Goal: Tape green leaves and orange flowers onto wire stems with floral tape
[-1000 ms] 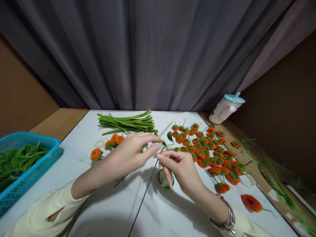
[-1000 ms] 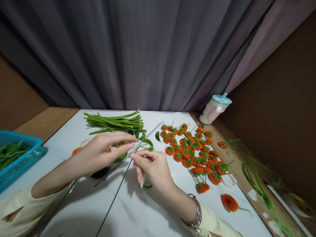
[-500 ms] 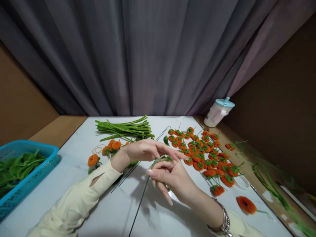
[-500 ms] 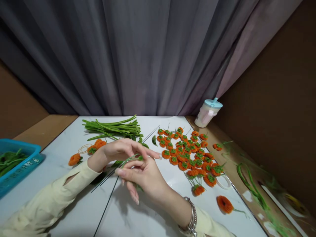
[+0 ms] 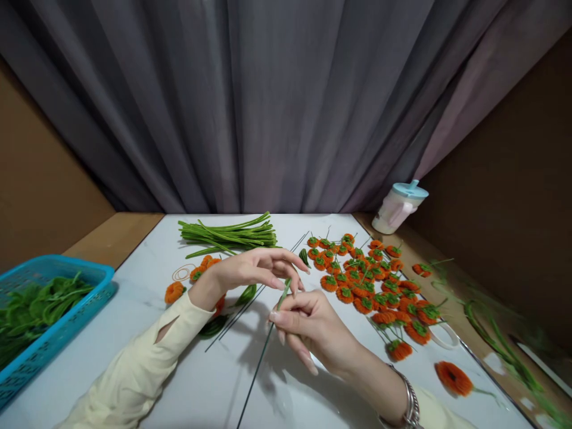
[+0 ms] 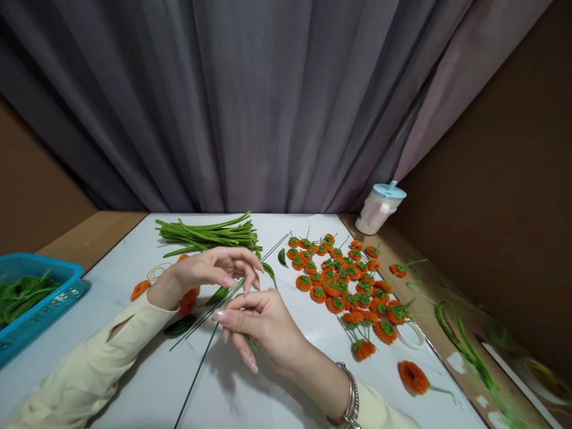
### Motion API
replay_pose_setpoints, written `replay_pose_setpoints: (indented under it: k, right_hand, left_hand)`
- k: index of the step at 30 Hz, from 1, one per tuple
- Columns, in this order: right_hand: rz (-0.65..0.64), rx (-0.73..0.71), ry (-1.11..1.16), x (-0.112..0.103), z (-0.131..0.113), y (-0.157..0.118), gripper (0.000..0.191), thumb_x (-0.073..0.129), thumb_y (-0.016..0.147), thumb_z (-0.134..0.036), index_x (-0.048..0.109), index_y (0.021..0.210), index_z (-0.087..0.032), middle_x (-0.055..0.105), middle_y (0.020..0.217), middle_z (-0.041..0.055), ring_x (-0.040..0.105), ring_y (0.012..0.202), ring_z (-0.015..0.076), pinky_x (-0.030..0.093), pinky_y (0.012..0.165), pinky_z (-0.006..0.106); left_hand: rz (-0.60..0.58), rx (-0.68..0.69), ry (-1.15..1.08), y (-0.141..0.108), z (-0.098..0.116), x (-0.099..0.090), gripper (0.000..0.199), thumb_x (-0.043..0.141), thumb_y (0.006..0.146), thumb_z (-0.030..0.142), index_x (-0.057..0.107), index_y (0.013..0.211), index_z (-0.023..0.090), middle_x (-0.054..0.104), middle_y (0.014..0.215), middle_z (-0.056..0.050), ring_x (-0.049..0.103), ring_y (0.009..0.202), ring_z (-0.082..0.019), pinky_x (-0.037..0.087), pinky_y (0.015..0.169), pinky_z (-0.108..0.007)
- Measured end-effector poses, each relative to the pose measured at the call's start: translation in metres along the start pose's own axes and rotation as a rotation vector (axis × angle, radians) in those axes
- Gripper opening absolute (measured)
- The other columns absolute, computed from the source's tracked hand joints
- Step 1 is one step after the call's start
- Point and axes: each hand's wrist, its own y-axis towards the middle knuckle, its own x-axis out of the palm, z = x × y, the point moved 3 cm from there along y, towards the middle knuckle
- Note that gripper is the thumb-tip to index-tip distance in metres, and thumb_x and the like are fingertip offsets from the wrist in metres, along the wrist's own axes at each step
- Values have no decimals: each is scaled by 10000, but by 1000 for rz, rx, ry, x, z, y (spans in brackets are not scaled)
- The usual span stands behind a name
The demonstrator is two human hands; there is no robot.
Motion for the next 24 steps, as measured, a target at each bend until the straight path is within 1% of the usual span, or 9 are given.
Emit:
replay_pose_setpoints:
  k: [4,6,9,12,15,19,22,24]
  right_hand:
    - [12,7,0,0,-3,-1,288,767,696,-327,633,553,-116,496,318,-66,382,212,30,204,259,151]
    - [10,1,-5,0,-4,-1,284,761,704,-322,631,559,-116,497,323,-67,386,216,29,199,262,151]
    - [3,0,-19,-2,-3,-1,286,742,731,-316,626,563,-116,488,308,-67,376,213,26,195,272,150]
    - [11,-2,-24,-4,-1,0,279,736,742,-306,628,565,-118,486,307,-68,377,215,24,205,280,148]
    - [7,-12,-6,-4,0,1,260,739,741,-296,646,578,-116,502,327,-63,391,222,26,213,276,147]
    - [1,-20,14,-3,-1,0,254,743,736,-295,662,573,-118,501,328,-61,397,226,28,205,262,142]
    - [6,-7,27,-3,-1,0,246,772,700,-293,666,567,-116,537,365,-51,409,228,22,204,257,139]
    - [5,-2,35,-3,0,0,250,783,685,-299,667,566,-112,543,375,-46,414,230,20,208,258,136]
  left_hand:
    - [30,-37,153,-10,16,0,363,660,781,180,581,1134,166,640,935,-67,588,901,-177,447,839,-318]
    - [72,-47,210,-14,23,1,350,657,782,161,585,1124,166,636,946,-64,587,906,-167,455,823,-297]
    - [159,-81,267,-18,29,2,349,671,778,148,590,1116,171,647,924,-46,599,867,-142,460,763,-249]
    - [201,-103,284,-20,31,5,335,680,778,152,596,1102,174,673,875,-29,614,809,-121,460,718,-223]
    - [197,-97,272,-21,33,6,325,671,785,135,601,1100,170,698,878,-39,633,800,-123,473,721,-225]
    - [154,-97,210,-23,36,3,339,669,782,108,605,1110,165,715,921,-68,655,835,-147,482,734,-238]
    - [111,-83,147,-23,34,2,297,663,804,145,622,1098,160,721,928,-86,664,808,-157,485,725,-250]
    - [96,-61,114,-20,29,2,270,669,810,192,638,1075,148,724,904,-96,667,784,-168,490,719,-266]
